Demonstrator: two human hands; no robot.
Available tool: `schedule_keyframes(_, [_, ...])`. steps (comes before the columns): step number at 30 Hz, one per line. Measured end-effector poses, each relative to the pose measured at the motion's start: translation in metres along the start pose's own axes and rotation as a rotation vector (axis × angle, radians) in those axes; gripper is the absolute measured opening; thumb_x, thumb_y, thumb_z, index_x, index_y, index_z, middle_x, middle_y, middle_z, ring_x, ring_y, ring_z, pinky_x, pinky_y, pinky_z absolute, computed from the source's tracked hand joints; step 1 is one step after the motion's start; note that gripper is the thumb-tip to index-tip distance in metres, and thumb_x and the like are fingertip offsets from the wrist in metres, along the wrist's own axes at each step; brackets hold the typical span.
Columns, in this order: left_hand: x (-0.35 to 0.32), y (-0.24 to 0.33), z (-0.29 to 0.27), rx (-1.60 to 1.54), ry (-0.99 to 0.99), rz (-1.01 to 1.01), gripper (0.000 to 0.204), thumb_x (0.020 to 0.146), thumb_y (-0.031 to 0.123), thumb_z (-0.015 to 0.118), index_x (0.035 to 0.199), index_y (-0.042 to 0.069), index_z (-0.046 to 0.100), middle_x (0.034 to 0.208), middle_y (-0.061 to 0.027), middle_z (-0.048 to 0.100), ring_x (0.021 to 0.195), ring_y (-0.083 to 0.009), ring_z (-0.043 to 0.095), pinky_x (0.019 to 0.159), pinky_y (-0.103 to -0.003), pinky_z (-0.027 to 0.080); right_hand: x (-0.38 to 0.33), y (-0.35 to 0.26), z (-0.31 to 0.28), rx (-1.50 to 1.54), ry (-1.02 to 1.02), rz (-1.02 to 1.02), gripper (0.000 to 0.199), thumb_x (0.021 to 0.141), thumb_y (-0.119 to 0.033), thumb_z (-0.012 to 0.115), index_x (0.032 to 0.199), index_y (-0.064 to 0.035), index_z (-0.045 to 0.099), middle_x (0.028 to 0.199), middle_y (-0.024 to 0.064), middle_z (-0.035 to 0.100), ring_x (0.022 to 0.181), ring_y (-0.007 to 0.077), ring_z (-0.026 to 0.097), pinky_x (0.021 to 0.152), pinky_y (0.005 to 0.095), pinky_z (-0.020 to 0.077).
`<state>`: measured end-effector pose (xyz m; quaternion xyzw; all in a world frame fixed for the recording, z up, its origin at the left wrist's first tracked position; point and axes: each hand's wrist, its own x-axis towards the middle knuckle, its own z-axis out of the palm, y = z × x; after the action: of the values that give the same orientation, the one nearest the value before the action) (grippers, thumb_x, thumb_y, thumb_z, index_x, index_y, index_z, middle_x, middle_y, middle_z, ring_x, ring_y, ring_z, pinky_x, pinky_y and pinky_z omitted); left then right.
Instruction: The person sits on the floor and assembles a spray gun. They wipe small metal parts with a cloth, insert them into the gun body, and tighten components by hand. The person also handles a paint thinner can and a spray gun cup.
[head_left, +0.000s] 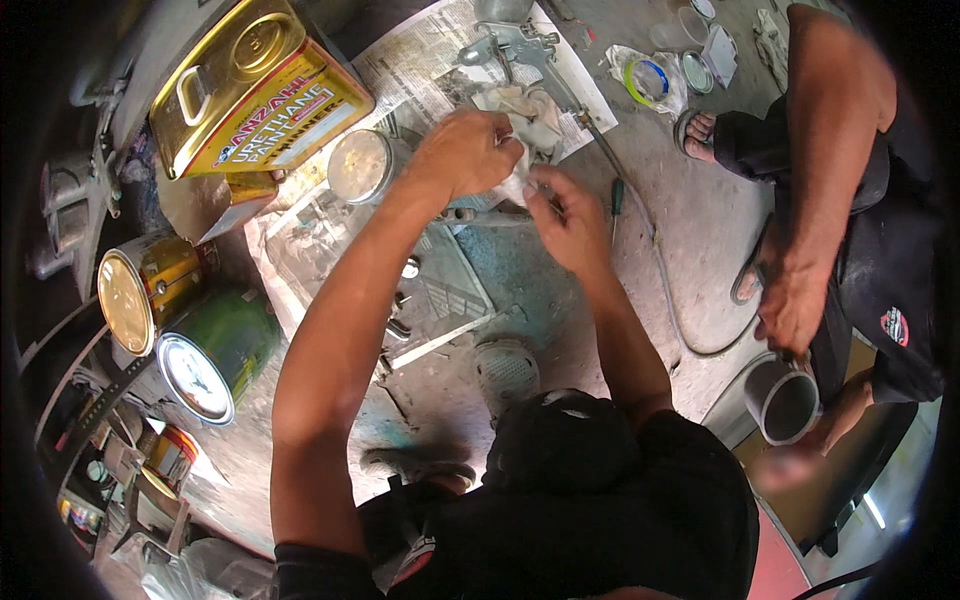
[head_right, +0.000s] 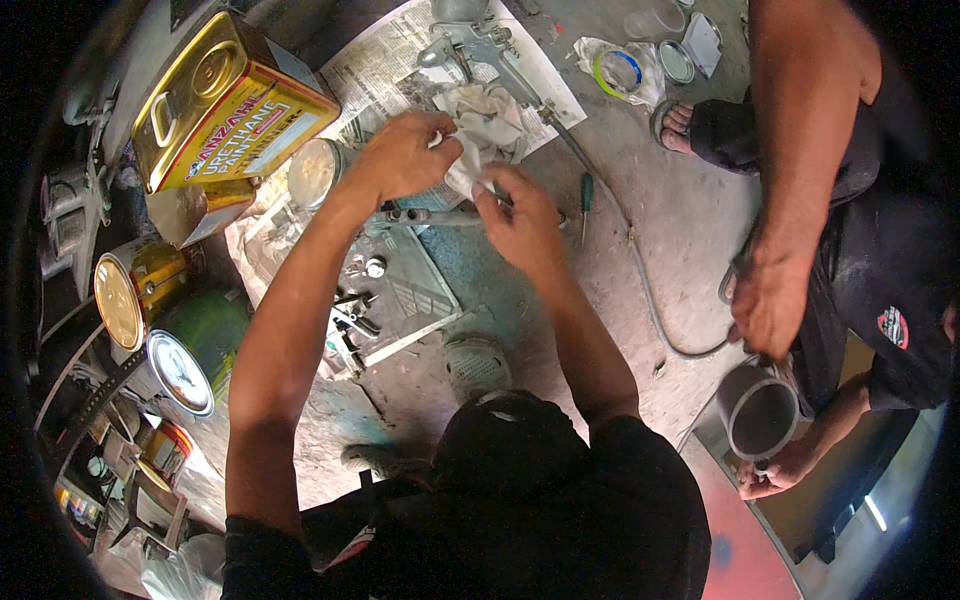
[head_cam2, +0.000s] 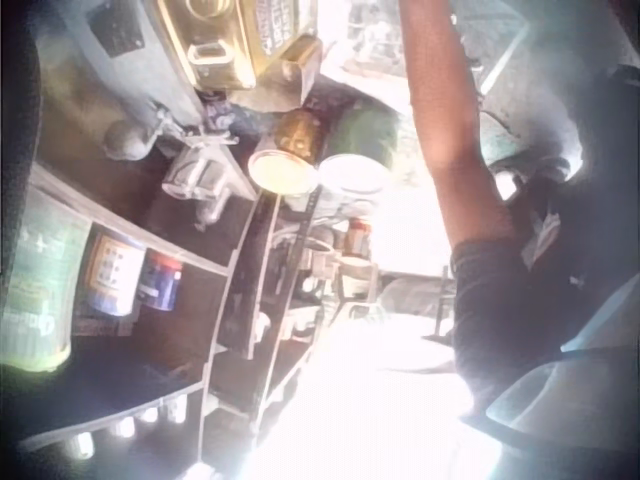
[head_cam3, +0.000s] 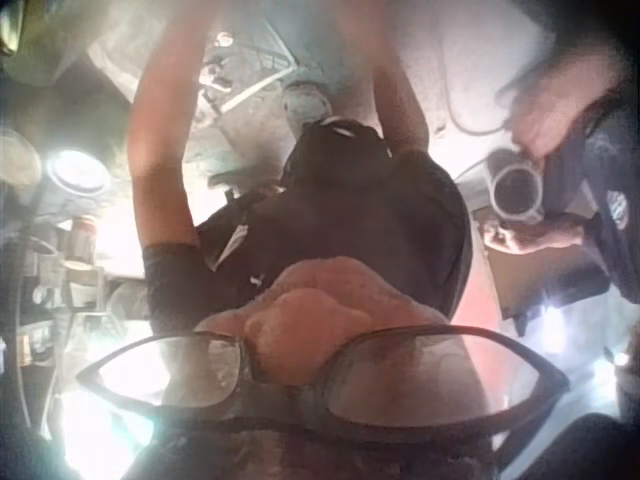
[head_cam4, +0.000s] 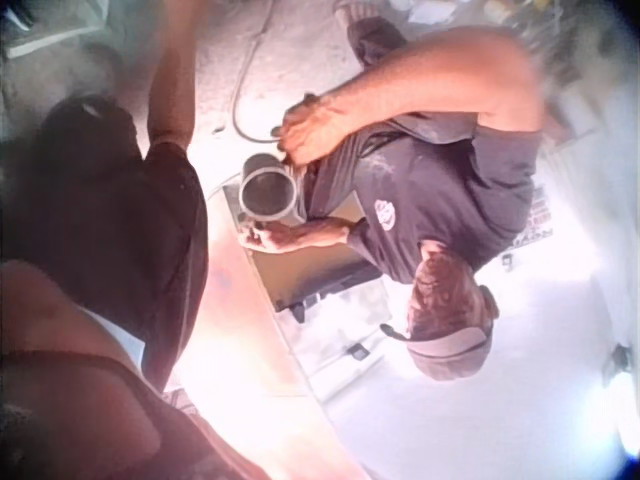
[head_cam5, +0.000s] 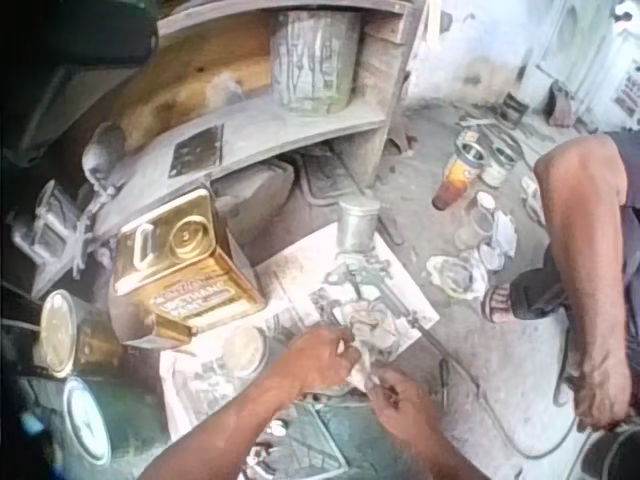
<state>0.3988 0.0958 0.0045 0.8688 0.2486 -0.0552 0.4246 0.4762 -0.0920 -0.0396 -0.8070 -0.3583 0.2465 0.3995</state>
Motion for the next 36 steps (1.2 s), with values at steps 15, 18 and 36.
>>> schedule_keyframes(15, [-0.137, 0.105, -0.109, -0.194, 0.675, 0.478, 0.008, 0.082, 0.003, 0.07, 0.082, -0.001, 0.063, 0.09, -0.0111, 0.054, 0.083, -0.0208, 0.053, 0.074, -0.036, 0.05, -0.009, -0.141, -0.062, -0.136, 0.34, -0.614, 0.036, 0.08, 0.008, 0.059, 0.113, 0.0004, 0.071, 0.08, 0.0113, 0.065, 0.064, 0.017, 0.059, 0.058, 0.0272, 0.0474])
schedule_keyframes(18, [-0.163, 0.078, -0.112, -0.554, 0.526, 0.48, 0.009, 0.084, 0.002, 0.068, 0.08, 0.0, 0.061, 0.099, -0.0112, 0.054, 0.089, -0.018, 0.051, 0.077, -0.034, 0.049, -0.005, -0.177, -0.059, -0.178, 0.389, -0.753, 0.037, 0.082, 0.006, 0.061, 0.117, -0.0002, 0.07, 0.083, 0.0118, 0.067, 0.067, 0.0168, 0.062, 0.06, 0.0277, 0.0489])
schedule_keyframes(36, [-0.278, 0.026, -0.165, -0.565, 0.646, 0.016, 0.037, 0.105, 0.031, 0.047, 0.091, -0.002, 0.057, 0.074, -0.0149, 0.056, 0.066, -0.0276, 0.051, 0.064, -0.037, 0.042, -0.03, -0.252, 0.057, 0.319, -0.354, -0.549, 0.037, 0.092, -0.008, 0.066, 0.128, -0.0004, 0.062, 0.07, 0.0104, 0.065, 0.06, 0.0171, 0.061, 0.058, 0.0314, 0.0478])
